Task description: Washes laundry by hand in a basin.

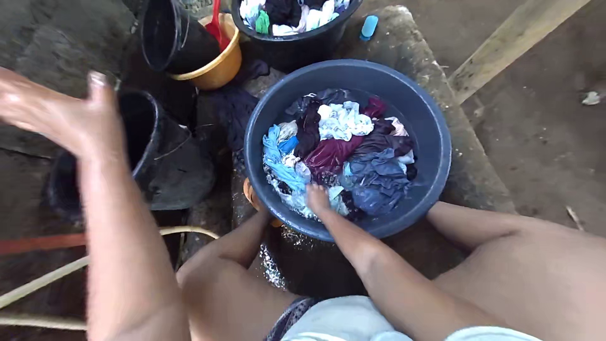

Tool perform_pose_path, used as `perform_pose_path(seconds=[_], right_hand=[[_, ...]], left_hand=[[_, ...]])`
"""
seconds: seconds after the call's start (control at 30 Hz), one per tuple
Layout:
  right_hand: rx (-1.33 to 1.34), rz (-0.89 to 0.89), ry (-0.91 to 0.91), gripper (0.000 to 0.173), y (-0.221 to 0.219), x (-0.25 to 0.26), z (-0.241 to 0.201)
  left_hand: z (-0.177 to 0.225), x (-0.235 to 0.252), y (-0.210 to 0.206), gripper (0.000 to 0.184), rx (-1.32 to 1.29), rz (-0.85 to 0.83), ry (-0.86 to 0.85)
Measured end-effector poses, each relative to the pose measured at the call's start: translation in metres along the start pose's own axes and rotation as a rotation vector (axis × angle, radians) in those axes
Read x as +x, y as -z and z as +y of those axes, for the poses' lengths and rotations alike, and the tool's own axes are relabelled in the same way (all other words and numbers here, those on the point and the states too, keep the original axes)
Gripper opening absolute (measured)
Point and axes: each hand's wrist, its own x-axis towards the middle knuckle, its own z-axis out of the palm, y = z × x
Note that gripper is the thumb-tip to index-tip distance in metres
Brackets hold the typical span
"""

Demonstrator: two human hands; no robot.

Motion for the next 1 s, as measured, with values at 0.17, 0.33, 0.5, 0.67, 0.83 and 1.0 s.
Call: perform_pose_path(seconds=[0.17, 0.33, 0.5, 0.67, 0.83, 1.0], right_hand=[[0.131, -0.159, 0.130, 0.040, 0.052, -0.008, -0.034], [0.345, 0.020, 0.641, 0.022, 0.192, -0.063, -0.092], [0.337, 0.153, 1.114, 0.015, 0.283, -0.107, -0.110], [0.254, 0.015, 1.121, 0.011, 0.305, -0.104, -0.082], [-0.023, -0.234, 0.785, 0.017, 0.239, -0.059, -0.009], [-0.232, -0.502, 0.345, 0.032, 0.107, 0.020, 0.075]], left_hand=[[0.051, -0.108, -0.099, 0.066, -0.249, -0.555, -0.321], [0.084, -0.181, -0.144, 0.051, -0.616, -1.124, -0.508], [0.127, -0.136, -0.093, 0.022, -1.140, -0.801, -0.486], [0.139, -0.146, -0.095, 0.017, -1.348, -1.039, -0.391], [0.136, -0.236, -0.156, 0.040, -0.420, -1.618, -0.558], [0.134, -0.331, -0.227, 0.046, 0.141, -1.640, -0.805]])
